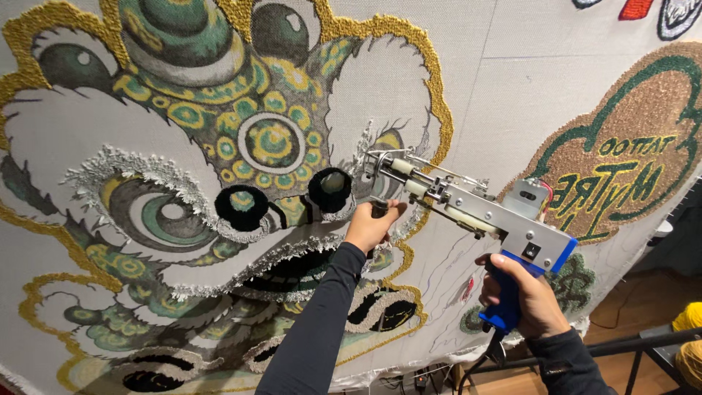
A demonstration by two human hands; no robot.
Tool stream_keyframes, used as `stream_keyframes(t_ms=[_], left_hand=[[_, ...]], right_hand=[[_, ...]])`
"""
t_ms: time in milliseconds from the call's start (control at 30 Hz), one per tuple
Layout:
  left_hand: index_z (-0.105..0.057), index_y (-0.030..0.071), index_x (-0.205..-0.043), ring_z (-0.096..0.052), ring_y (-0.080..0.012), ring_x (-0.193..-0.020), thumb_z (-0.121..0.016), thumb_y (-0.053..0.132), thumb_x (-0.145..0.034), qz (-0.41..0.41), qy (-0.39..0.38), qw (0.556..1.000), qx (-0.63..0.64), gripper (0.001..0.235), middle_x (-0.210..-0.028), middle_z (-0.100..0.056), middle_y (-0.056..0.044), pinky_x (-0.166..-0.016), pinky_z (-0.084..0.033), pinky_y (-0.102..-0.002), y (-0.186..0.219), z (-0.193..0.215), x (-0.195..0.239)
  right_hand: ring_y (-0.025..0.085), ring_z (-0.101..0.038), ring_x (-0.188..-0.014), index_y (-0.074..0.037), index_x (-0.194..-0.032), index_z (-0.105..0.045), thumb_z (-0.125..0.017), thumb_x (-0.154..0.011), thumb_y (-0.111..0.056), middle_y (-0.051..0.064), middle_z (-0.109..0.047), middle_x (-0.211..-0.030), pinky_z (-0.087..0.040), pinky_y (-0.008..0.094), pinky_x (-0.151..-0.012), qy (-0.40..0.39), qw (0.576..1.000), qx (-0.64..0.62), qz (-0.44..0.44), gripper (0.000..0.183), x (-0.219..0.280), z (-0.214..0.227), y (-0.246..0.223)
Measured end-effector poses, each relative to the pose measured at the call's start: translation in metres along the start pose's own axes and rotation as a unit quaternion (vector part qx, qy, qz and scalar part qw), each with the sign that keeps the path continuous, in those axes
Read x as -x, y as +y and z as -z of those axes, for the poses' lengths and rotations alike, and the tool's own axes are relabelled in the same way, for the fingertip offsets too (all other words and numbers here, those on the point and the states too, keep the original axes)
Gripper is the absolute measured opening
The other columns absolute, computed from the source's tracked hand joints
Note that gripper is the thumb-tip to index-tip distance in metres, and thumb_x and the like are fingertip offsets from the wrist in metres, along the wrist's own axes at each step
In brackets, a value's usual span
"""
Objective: The person uses a handheld tufting gun to apply white yarn to a large canvas stretched on a frame. They guide the tool along the contours of a pre-printed design, filling in a section of a stylized face. The person occasionally pauses to adjust the yarn feed or reposition the tool.
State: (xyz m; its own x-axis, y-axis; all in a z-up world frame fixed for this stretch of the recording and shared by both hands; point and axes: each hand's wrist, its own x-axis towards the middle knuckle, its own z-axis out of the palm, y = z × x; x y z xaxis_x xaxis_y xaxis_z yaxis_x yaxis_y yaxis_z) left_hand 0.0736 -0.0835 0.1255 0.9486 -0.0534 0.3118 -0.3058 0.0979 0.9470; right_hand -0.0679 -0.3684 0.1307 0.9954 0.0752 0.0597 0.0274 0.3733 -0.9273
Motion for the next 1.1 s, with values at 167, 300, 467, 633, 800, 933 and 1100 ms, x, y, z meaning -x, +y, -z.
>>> stream_keyframes(t_ms=[167,300,467,633,800,933,1100], left_hand=[[-0.075,0.001,-0.116,-0.055,-0.0083,-0.046,-0.079,0.036,-0.088,0.028,-0.033,0.999,0.008,0.045,-0.067,-0.059,0.000,-0.043,-0.045,-0.026,-0.010,0.006,-0.002],[-0.074,0.002,-0.116,-0.057,-0.0089,-0.047,-0.079,0.037,-0.088,0.037,-0.036,0.999,-0.013,0.045,-0.068,-0.061,0.000,-0.043,-0.047,-0.026,-0.017,0.006,-0.003],[-0.072,0.002,-0.116,-0.062,-0.0098,-0.049,-0.078,0.038,-0.086,0.040,-0.054,0.997,-0.027,0.047,-0.074,-0.067,0.002,-0.044,-0.048,-0.026,-0.012,0.002,0.009],[-0.070,0.003,-0.120,-0.064,-0.0108,-0.051,-0.078,0.041,-0.086,0.032,-0.059,0.997,-0.041,0.051,-0.074,-0.066,0.000,-0.044,-0.048,-0.027,0.001,0.003,0.016],[-0.071,0.003,-0.121,-0.063,-0.0103,-0.053,-0.077,0.043,-0.087,0.032,-0.058,0.997,-0.041,0.053,-0.071,-0.063,0.000,-0.044,-0.048,-0.028,0.008,0.009,0.011],[-0.070,0.003,-0.120,-0.063,-0.0103,-0.052,-0.076,0.042,-0.086,0.036,-0.055,0.997,-0.033,0.052,-0.071,-0.063,0.001,-0.044,-0.048,-0.028,0.000,0.010,0.006],[-0.071,0.002,-0.119,-0.063,-0.0108,-0.050,-0.077,0.041,-0.086,0.045,-0.049,0.997,-0.030,0.051,-0.071,-0.065,0.000,-0.043,-0.047,-0.028,-0.009,0.011,0.001]], right_hand=[[0.019,-0.045,-0.052,0.004,-0.105,-0.067,-0.066,-0.091,-0.029,0.005,-0.047,-0.060,-0.040,0.035,-0.052,0.036,0.999,0.032,-0.021,0.035,-0.001,-0.013,-0.004],[0.018,-0.045,-0.051,0.004,-0.106,-0.067,-0.066,-0.091,-0.029,0.005,-0.047,-0.059,-0.040,0.035,-0.052,0.034,0.999,0.031,-0.014,0.036,-0.002,-0.013,0.001],[0.018,-0.045,-0.051,0.003,-0.106,-0.067,-0.065,-0.091,-0.029,0.005,-0.047,-0.061,-0.040,0.035,-0.052,0.037,0.999,0.018,-0.030,0.036,0.002,-0.001,0.005],[0.018,-0.045,-0.052,0.004,-0.105,-0.067,-0.064,-0.092,-0.031,0.004,-0.047,-0.061,-0.038,0.034,-0.051,0.036,0.999,0.015,-0.032,0.037,0.002,0.009,0.007],[0.019,-0.046,-0.053,0.004,-0.104,-0.065,-0.065,-0.093,-0.029,0.006,-0.048,-0.062,-0.038,0.034,-0.051,0.044,0.998,0.036,-0.009,0.035,0.000,-0.003,0.003],[0.019,-0.046,-0.051,0.004,-0.106,-0.068,-0.065,-0.092,-0.030,0.005,-0.047,-0.060,-0.039,0.035,-0.051,0.047,0.998,0.031,-0.020,0.037,0.003,-0.016,-0.002],[0.019,-0.046,-0.051,0.004,-0.107,-0.068,-0.065,-0.091,-0.031,0.006,-0.047,-0.059,-0.040,0.035,-0.052,0.062,0.997,0.035,-0.018,0.038,0.006,-0.027,-0.004]])
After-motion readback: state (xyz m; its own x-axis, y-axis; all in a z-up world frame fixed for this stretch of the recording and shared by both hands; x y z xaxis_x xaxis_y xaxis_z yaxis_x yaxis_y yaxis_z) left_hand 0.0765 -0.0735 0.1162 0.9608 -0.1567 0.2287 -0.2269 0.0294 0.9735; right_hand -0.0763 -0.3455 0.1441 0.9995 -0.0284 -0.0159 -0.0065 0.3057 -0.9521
